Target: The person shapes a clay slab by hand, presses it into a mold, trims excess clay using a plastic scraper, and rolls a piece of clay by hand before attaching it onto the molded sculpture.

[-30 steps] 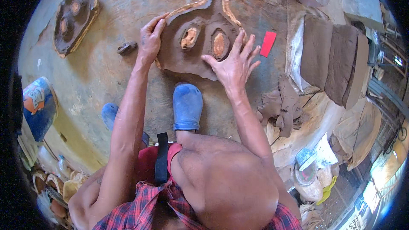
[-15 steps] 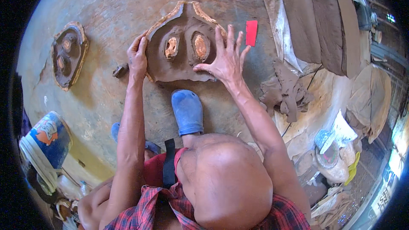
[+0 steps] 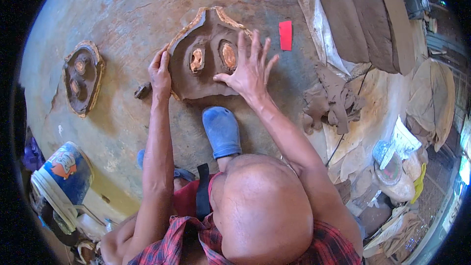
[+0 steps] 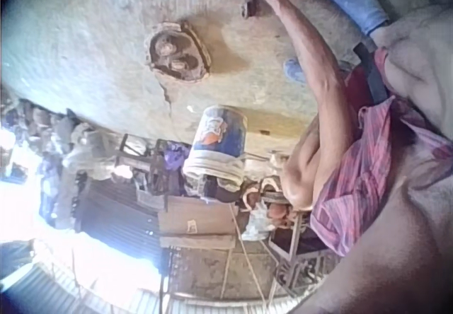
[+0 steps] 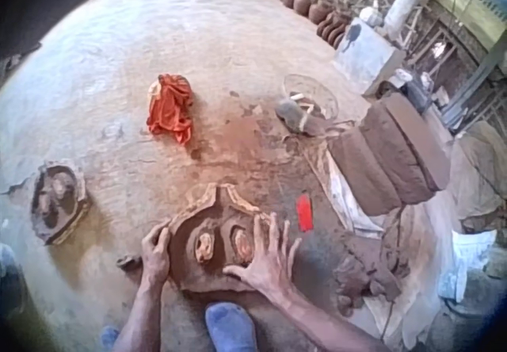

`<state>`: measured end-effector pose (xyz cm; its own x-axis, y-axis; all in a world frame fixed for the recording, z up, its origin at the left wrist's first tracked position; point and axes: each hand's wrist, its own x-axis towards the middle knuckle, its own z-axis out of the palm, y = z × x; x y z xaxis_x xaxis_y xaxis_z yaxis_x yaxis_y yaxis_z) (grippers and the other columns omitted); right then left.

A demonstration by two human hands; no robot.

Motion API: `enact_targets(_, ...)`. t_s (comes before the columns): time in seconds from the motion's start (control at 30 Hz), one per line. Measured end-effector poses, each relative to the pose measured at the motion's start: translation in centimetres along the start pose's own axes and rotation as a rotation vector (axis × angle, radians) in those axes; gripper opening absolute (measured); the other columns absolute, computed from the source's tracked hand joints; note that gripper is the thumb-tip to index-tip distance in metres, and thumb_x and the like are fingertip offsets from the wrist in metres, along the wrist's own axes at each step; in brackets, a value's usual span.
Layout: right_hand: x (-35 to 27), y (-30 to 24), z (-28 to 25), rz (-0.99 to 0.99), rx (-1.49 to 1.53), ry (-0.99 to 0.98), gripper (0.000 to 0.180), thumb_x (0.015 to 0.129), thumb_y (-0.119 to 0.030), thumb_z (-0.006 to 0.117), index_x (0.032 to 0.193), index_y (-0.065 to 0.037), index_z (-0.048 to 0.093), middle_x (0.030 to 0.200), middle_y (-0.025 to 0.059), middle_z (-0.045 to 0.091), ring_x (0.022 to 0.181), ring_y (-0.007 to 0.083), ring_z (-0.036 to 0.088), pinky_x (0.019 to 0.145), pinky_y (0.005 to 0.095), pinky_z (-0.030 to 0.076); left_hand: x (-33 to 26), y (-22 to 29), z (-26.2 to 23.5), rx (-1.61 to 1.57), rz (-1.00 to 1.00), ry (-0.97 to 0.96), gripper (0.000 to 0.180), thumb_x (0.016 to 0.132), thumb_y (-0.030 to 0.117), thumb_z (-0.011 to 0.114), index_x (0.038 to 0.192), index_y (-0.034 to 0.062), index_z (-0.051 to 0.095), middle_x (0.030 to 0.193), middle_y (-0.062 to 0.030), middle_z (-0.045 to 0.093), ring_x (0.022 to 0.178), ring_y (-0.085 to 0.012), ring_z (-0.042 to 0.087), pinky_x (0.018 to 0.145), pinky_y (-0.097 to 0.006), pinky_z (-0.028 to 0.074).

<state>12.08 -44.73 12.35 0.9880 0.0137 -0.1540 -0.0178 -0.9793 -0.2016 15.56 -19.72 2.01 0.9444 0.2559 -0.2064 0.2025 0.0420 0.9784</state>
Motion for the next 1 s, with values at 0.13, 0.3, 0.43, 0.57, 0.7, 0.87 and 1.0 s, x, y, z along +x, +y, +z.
enact_targets(0.13, -0.3, -0.8, 0.2, 0.066, 0.010, 0.007, 0.150, 0.058, -0.062, 0.096, 0.172, -0.025, 0.006, 0.176, 0.0232, 0.003, 0.157, 0.0589, 0.002, 0.112, 0.0884, 0.013, -0.1, -0.4, -0.3, -0.092, -0.038, -0.004, 0.032, 0.110, 0.016, 0.059, 0.135, -0.0005, 0.070, 0.122, -0.0054, 0.073, 0.108, -0.0118, 0.064, 0.098, -0.028, 0.050)
enact_targets(0.3, -1.2, 0.1, -0.2, 0.130, 0.007, -0.036, 0.151, 0.056, -0.063, 0.096, 0.172, -0.023, 0.008, 0.175, 0.0240, 0.005, 0.157, 0.0591, 0.003, 0.112, 0.0883, 0.015, 0.1, -0.4, -0.4, -0.115, -0.048, -0.011, 0.033, 0.110, 0.017, 0.059, 0.136, -0.0005, 0.069, 0.123, -0.0048, 0.072, 0.110, -0.0115, 0.064, 0.099, -0.027, 0.050)
enact_targets(0.43, -1.6, 1.2, -0.7, 0.256, 0.052, -0.089, 0.152, 0.054, -0.065, 0.096, 0.171, -0.021, 0.011, 0.174, 0.0262, 0.006, 0.157, 0.0594, 0.004, 0.112, 0.0882, 0.015, -0.3, -0.3, -0.4, -0.019, -0.055, -0.023, 0.033, 0.110, 0.018, 0.059, 0.136, -0.0005, 0.069, 0.124, -0.0045, 0.072, 0.112, -0.0114, 0.063, 0.099, -0.027, 0.050)
enact_targets(0.57, -3.4, 1.7, -2.2, 0.142, 0.079, 0.105, 0.136, 0.062, -0.064, 0.093, 0.169, -0.016, 0.024, 0.174, 0.0207, 0.016, 0.158, 0.0535, 0.012, 0.115, 0.0820, 0.022, 0.2, -0.6, 0.1, -0.012, -0.031, -0.044, 0.034, 0.110, 0.019, 0.060, 0.137, -0.0005, 0.068, 0.125, -0.0044, 0.071, 0.113, -0.0116, 0.063, 0.100, -0.027, 0.050)
enact_targets(0.7, -8.2, 10.4, -4.3, 0.229, 0.041, 0.374, 0.086, 0.076, -0.046, 0.089, 0.145, -0.006, 0.058, 0.156, 0.0175, 0.048, 0.144, 0.0434, 0.043, 0.113, 0.0582, 0.039, 0.4, -1.9, -1.0, -0.019, -0.103, -0.055, 0.038, 0.111, 0.025, 0.057, 0.135, -0.0029, 0.067, 0.124, -0.0080, 0.072, 0.112, -0.0166, 0.065, 0.099, -0.031, 0.052)
enact_targets(0.87, -15.6, 21.3, -10.2, 0.567, -0.353, 0.534, 0.057, 0.083, -0.031, 0.083, 0.131, -0.002, 0.069, 0.137, 0.0154, 0.063, 0.124, 0.0372, 0.057, 0.108, 0.0480, 0.046, 0.6, -1.7, -1.2, -0.071, -0.030, -0.105, 0.038, 0.113, 0.023, 0.053, 0.140, -0.0016, 0.063, 0.134, -0.0109, 0.069, 0.118, -0.0174, 0.065, 0.104, -0.032, 0.052)
enact_targets(1.0, -20.3, 22.4, -10.1, 0.780, -0.197, 0.289, 0.055, 0.089, -0.033, 0.079, 0.133, -0.003, 0.068, 0.128, 0.0211, 0.070, 0.116, 0.0411, 0.067, 0.098, 0.0505, 0.053, 0.6, -1.6, -1.3, -0.120, -0.057, -0.129, 0.039, 0.114, 0.024, 0.052, 0.142, -0.0011, 0.062, 0.133, -0.0108, 0.069, 0.118, -0.0178, 0.065, 0.104, -0.032, 0.052)
